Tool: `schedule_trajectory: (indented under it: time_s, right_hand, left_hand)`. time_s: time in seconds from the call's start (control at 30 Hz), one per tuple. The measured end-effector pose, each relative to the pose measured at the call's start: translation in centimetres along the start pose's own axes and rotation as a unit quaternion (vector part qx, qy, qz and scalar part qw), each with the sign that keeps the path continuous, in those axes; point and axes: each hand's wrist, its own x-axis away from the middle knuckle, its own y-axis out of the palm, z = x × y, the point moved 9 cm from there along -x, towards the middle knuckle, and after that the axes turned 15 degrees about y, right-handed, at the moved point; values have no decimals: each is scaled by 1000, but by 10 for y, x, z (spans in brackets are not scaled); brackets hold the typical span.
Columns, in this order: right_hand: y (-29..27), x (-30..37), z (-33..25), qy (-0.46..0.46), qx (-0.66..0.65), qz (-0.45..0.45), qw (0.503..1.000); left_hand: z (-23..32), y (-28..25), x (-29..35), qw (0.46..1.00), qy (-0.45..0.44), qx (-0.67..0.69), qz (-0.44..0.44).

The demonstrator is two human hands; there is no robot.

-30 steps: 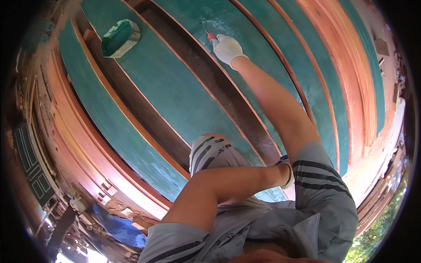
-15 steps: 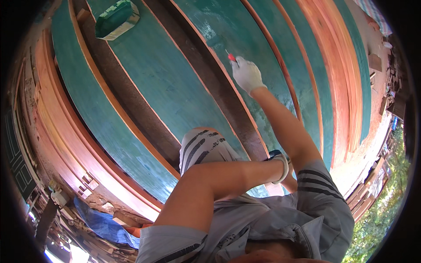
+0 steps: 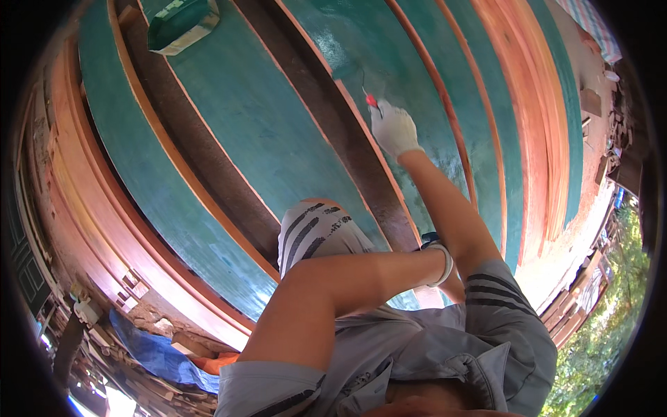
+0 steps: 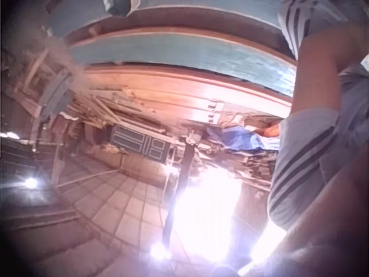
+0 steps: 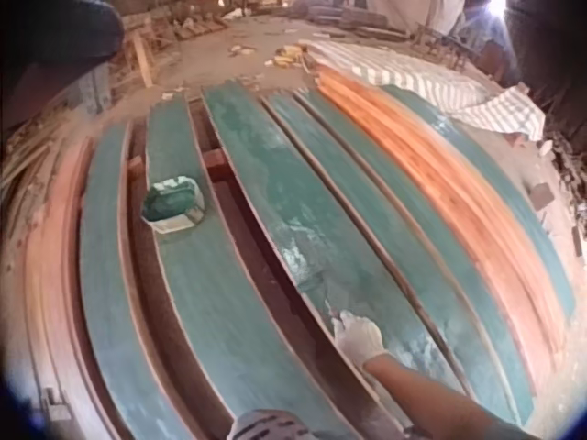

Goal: The person paints long wooden planks green using a small roller and a paint can. They repeatedly dip the roller into the paint and apply it along the length of the planks, moving between sections to ensure coverage.

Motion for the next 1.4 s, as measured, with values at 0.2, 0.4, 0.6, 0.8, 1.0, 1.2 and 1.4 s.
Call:
schedule_trajectory:
  time_s: [0.2, 0.4, 0.6, 0.8, 1.0, 1.2, 1.4]
  right_hand:
    - [-24, 26, 41, -14, -43, -5, 999]
    - [-75, -142, -81, -101, -115, 124, 980]
    - [-81, -218, -152, -44, -71, 93, 992]
    - [-31, -79, -60, -47, 7, 28, 998]
    - [-31, -19, 27, -53, -6, 52, 997]
    - [-24, -45, -46, -76, -32, 40, 996]
    - [-12, 15, 27, -45, 38, 6, 998]
  left_hand:
    - [-15, -3, -2, 965, -82, 98, 228]
    - [-34, -14, 38, 987, -121, -97, -28]
    - [-28, -16, 30, 981, -94, -152, 76]
    - [-37, -14, 52, 976, -129, -9, -176]
    - [-21, -22, 16, 997, -66, -14, -36]
    - [-4, -20, 4, 999, -10, 31, 17]
    - [6, -25, -2, 998, 19, 55, 34]
